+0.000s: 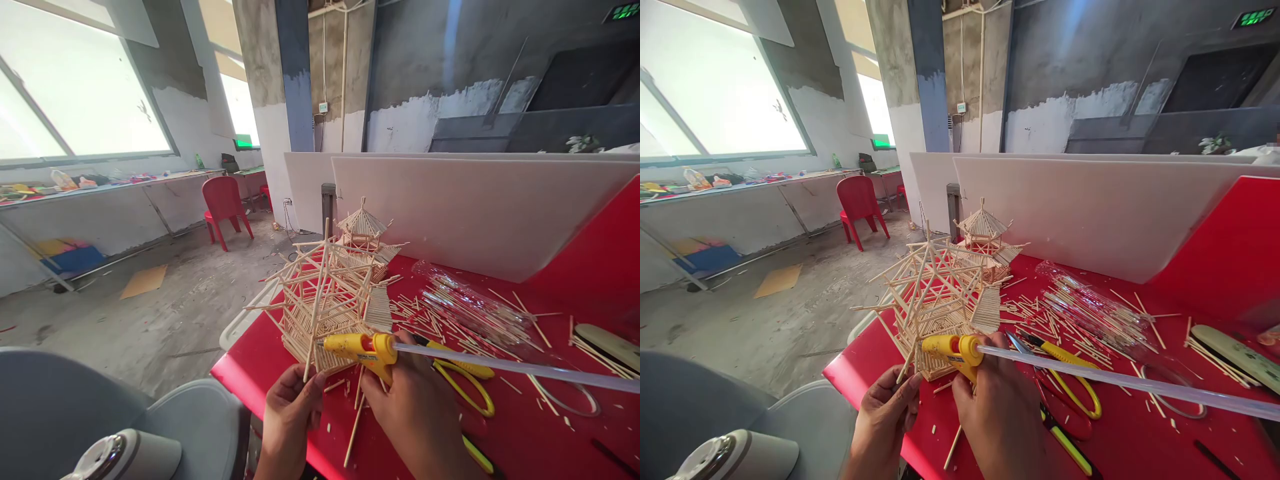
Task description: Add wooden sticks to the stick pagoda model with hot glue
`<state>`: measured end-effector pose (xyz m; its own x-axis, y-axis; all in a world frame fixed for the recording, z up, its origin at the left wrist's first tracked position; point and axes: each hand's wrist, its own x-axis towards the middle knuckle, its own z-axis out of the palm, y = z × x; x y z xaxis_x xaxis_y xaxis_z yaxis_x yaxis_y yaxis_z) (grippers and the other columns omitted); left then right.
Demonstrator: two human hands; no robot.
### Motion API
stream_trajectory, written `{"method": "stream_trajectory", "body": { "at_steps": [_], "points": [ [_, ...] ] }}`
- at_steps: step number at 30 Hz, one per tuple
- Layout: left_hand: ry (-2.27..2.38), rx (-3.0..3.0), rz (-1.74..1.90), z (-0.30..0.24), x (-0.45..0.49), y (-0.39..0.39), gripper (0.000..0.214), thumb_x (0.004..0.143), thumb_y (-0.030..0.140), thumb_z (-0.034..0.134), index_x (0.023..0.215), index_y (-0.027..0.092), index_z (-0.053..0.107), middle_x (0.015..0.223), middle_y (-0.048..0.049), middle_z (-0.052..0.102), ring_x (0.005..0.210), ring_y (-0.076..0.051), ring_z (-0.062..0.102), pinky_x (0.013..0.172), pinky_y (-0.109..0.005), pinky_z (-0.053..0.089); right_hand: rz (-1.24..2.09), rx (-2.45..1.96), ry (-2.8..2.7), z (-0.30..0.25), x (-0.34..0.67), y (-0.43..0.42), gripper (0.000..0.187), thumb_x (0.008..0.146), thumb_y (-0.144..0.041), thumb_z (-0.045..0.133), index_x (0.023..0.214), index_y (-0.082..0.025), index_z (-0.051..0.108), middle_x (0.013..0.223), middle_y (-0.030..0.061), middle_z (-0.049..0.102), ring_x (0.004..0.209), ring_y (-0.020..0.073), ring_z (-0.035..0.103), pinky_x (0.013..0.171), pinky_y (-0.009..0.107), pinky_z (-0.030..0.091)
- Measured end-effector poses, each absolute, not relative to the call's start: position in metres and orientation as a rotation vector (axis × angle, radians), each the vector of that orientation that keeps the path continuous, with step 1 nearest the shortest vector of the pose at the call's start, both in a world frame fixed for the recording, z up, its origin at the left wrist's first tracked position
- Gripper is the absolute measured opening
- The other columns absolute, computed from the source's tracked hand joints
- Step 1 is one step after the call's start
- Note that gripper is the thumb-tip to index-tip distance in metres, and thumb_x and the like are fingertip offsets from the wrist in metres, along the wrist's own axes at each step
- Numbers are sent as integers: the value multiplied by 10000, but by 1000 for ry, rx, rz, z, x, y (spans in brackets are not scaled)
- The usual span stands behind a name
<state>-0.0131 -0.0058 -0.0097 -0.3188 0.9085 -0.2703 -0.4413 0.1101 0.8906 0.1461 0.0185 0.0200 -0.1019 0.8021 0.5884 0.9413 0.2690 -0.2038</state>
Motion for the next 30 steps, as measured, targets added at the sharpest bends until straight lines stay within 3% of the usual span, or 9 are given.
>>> {"method": "stream_trajectory", "body": {
  "at_steps": [10, 15, 22, 30],
  "points": [
    [1251, 533, 1437, -17, -16, -12, 436, 556, 448, 904, 756, 149, 657, 440, 45, 547, 357, -34, 369, 381, -153, 255, -122, -1568, -1908, 22, 153, 13, 259, 872, -301, 523, 1037, -190, 689, 925, 118, 725, 902, 265, 696, 775, 367, 562],
    [1248, 567, 1386, -18, -11, -18, 418, 559, 445, 898, 735, 151, 659, 432, 41, 551, 345, -39, 377, 367, -161, 253, 151, -1485, -1824, 24, 166, 7, 321, 910, -497, 562, 1004, -214, 683, 905, 95, 728, 863, 258, 687, 776, 374, 551],
    [1233, 695, 1189, -23, 16, -27, 408, 582, 472, 881, 720, 141, 686, 488, 20, 573, 388, -49, 411, 396, -170, 269, 468, -1501, -1491, 9, 214, -28, 342, 923, -497, 548, 1025, -202, 686, 1034, 111, 737, 983, 247, 681, 870, 348, 535],
    [1265, 1213, 964, -51, 54, -24, 295, 718, 449, 755, 747, 155, 743, 556, 6, 579, 473, -104, 447, 459, -218, 339, 563, -1937, -968, -35, 298, -99, 539, 790, -708, 591, 952, -207, 708, 907, 97, 775, 825, 266, 725, 644, 291, 536]
  ]
}}
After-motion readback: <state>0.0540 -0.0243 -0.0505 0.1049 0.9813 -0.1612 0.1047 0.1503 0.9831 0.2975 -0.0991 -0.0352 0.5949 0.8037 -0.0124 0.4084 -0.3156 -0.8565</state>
